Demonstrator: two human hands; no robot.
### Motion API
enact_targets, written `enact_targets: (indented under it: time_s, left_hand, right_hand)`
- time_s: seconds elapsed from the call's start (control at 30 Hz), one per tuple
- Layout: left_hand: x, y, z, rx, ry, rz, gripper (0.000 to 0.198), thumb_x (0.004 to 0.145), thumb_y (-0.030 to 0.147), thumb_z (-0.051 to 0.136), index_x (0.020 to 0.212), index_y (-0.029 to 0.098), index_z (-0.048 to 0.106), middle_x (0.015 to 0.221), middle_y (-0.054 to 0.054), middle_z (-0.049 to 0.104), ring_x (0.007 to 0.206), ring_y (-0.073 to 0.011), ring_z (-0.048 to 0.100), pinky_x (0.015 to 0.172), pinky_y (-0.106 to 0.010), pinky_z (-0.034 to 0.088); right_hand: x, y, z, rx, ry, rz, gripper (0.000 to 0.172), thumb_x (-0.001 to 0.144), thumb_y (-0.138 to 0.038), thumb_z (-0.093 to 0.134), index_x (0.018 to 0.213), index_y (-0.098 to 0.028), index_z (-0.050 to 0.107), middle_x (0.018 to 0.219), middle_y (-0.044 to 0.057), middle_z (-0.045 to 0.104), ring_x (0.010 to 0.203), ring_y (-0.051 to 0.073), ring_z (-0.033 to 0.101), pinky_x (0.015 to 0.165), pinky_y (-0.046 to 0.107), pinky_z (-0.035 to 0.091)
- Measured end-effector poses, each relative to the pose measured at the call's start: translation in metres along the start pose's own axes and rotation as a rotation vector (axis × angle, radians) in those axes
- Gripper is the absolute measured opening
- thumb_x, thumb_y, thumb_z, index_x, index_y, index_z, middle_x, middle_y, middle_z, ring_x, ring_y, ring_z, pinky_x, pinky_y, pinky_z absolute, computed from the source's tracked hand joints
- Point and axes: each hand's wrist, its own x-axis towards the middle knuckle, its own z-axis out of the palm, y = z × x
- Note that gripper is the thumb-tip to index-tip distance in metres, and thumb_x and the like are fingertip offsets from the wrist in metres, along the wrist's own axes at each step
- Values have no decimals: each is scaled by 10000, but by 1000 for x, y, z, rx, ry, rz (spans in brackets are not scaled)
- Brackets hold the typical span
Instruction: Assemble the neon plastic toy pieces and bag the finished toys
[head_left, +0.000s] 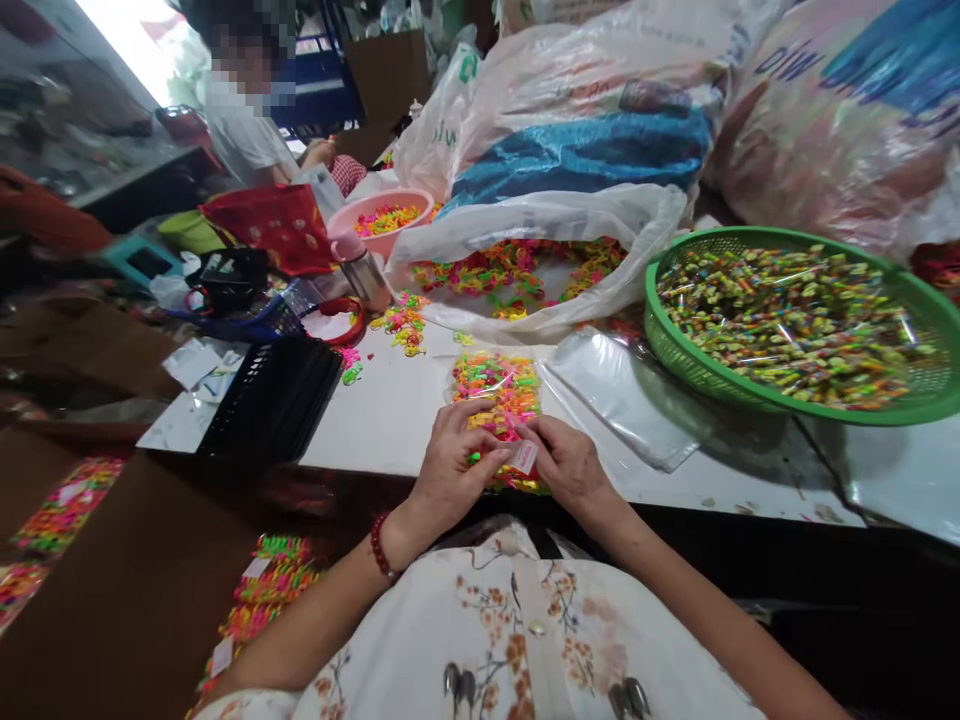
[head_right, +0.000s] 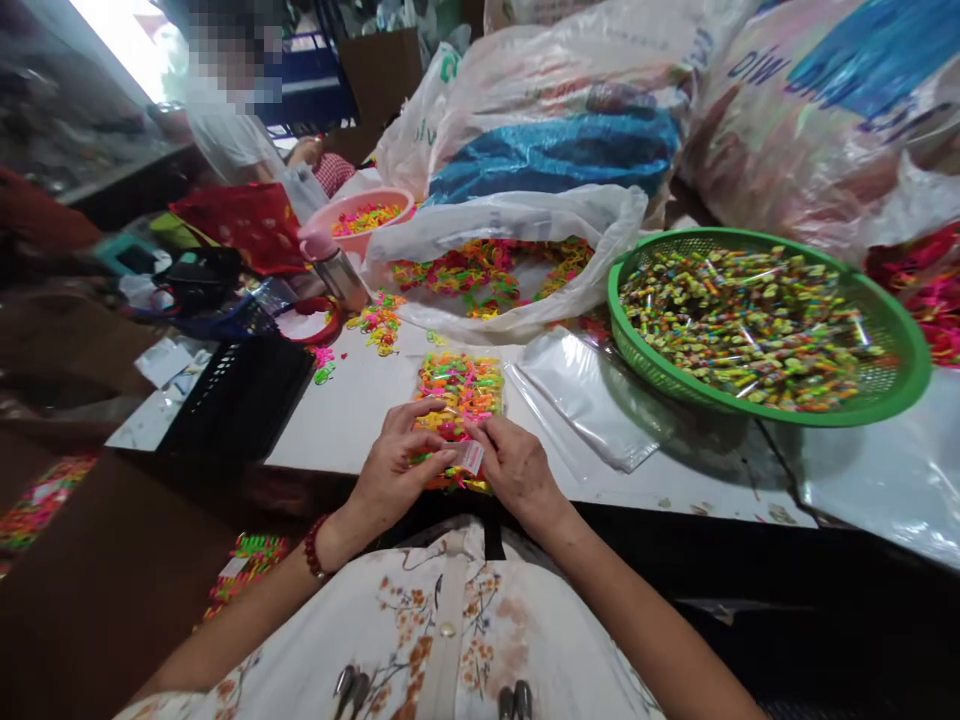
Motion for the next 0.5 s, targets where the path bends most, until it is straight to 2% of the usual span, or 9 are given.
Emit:
enact_targets:
  time_s: [0.1,0.2,0.27,0.37,0.5]
  left_hand:
    - [8,-2,9,247,14,48,150,853,266,644,722,201,676,1364,-58,553,1277,-254,432,1065,-469,359]
    - [12,-6,17,460,85,0,195,860,268,623,687,182,646,1376,-88,547,1264,-280,438,1016,-491,383]
    - [15,-9,21,553,136,-24,205,868,270,607,689,174,633,1360,-111,554,1244,-291,451,991,-490,396]
    - [20,-11,25,611,148,-18,188,889,268,571,735,173,623,1308,-114,585,1205,-284,483,965,-472,409]
    - [32,-14,25,653,155,-105,82,878,238,563,876,162,594,1191,-120,610,1085,-265,551,899,-443,447]
  right_hand:
    - [8,1,3,44,26,71,289,987,-320,449,754,-193,562,683,-5,557,635,144,528,609,269,387]
    - [12,0,2,56,57,57,270,984,-300,458,763,-193,572,697,-5,574,646,142,540,615,262,397]
    - [13,-1,-1,32,101,-42,223,981,-262,458,824,-188,597,757,15,609,706,154,568,671,268,427]
    - [14,-6,-6,-116,173,-249,194,973,-197,446,883,-171,616,820,62,628,798,194,575,748,308,447]
    - [12,-10,-6,-365,114,-423,184,937,-142,460,898,-156,640,782,79,606,773,230,526,699,347,443]
